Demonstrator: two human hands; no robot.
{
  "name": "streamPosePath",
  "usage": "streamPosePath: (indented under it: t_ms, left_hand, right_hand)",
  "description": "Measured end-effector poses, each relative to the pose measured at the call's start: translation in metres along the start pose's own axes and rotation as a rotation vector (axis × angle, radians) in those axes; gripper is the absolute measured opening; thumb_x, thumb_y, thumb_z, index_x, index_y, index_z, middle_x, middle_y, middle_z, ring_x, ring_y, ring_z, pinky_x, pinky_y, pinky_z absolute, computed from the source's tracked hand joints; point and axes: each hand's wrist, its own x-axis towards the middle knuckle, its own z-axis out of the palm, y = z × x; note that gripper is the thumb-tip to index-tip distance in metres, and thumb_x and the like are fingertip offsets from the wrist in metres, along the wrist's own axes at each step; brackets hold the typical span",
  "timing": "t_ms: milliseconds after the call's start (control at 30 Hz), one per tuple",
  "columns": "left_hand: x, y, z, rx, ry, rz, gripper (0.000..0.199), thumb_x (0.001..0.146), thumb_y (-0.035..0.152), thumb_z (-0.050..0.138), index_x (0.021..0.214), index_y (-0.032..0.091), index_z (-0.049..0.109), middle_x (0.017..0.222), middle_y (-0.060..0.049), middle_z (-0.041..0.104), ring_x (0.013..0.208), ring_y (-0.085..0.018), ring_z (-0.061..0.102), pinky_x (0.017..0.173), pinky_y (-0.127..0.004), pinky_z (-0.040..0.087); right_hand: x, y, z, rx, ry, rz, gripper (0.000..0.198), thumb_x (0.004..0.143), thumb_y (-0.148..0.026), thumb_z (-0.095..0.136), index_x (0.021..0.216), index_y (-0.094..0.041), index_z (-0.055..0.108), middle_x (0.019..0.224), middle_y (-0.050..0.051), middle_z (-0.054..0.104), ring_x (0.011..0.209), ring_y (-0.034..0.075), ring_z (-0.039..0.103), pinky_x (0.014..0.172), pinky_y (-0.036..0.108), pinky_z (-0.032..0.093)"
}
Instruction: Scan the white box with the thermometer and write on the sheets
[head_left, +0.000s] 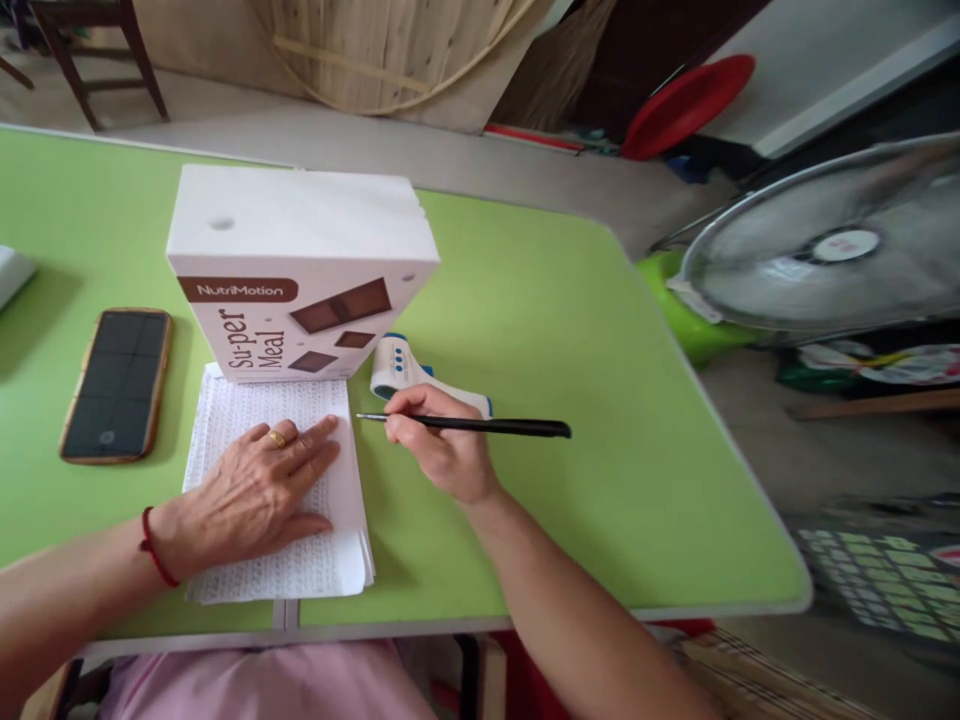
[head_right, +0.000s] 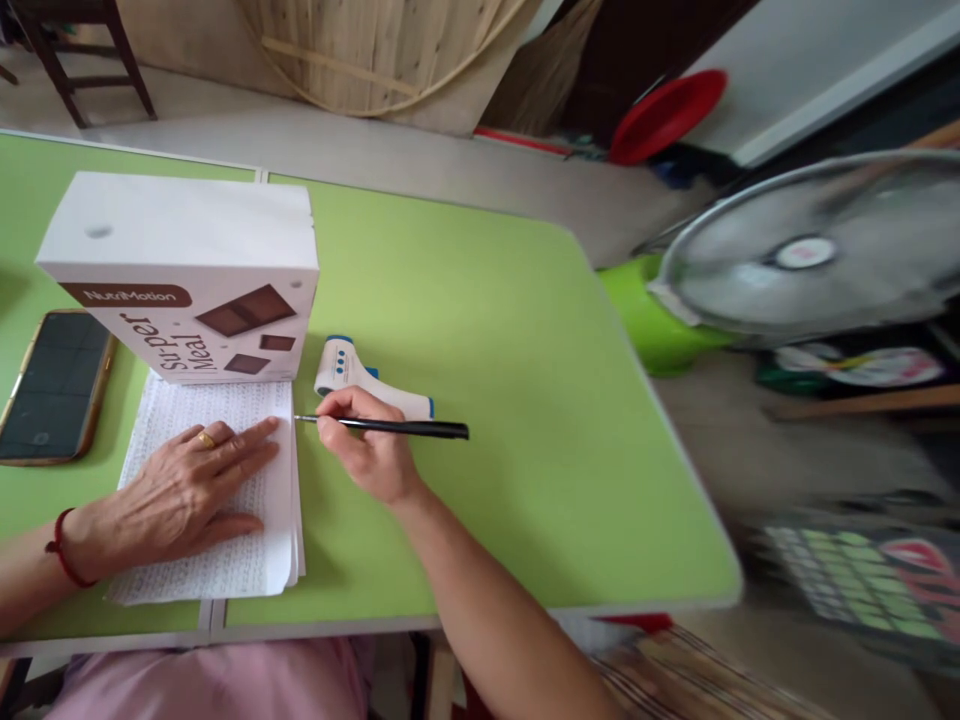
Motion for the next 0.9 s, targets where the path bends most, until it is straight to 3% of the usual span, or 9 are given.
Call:
streamPosePath:
  t_ms: [133, 400, 900]
  left_hand:
    - [0.001, 0.004, -0.001, 0.022, -0.051, -0.036, 0.066, 0.086, 0.051, 0.063, 0.132, 0.006, 0.049, 0.147, -0.019, 0.040, 0.105, -0.033, 0.053, 0.081, -0.045, 0.047]
    - [0.001, 0.010, 0.000, 0.037, -0.056, -0.070, 0.069, 0.085, 0.045, 0.065, 0.138, 0.006, 0.044, 0.149, -0.018, 0.038, 0.104, -0.033, 0.052, 0.078, -0.044, 0.045]
    - [0.002, 0.009, 0.001, 0.069, -0.074, -0.060, 0.069, 0.085, 0.047, 0.064, 0.137, 0.006, 0.044, 0.147, -0.017, 0.041, 0.102, -0.031, 0.051, 0.074, -0.041, 0.042]
  right_hand:
    - [0.001, 0.003, 0.010, -0.026, 0.138, -0.001, 0.006, 0.072, -0.026, 0.057, 0.075, -0.021, 0.057, 0.058, -0.003, 0.057, 0.046, 0.010, 0.050, 0.042, 0.022, 0.039]
    - [-0.005, 0.008, 0.033, -0.142, 0.122, -0.110, 0.006, 0.076, -0.025, 0.057, 0.072, -0.022, 0.052, 0.058, -0.004, 0.058, 0.049, 0.011, 0.052, 0.050, 0.023, 0.046]
    - [-0.005, 0.009, 0.033, -0.238, 0.078, -0.209, 0.010, 0.084, -0.023, 0.054, 0.074, -0.023, 0.051, 0.060, -0.004, 0.059, 0.052, 0.011, 0.055, 0.054, 0.023, 0.047]
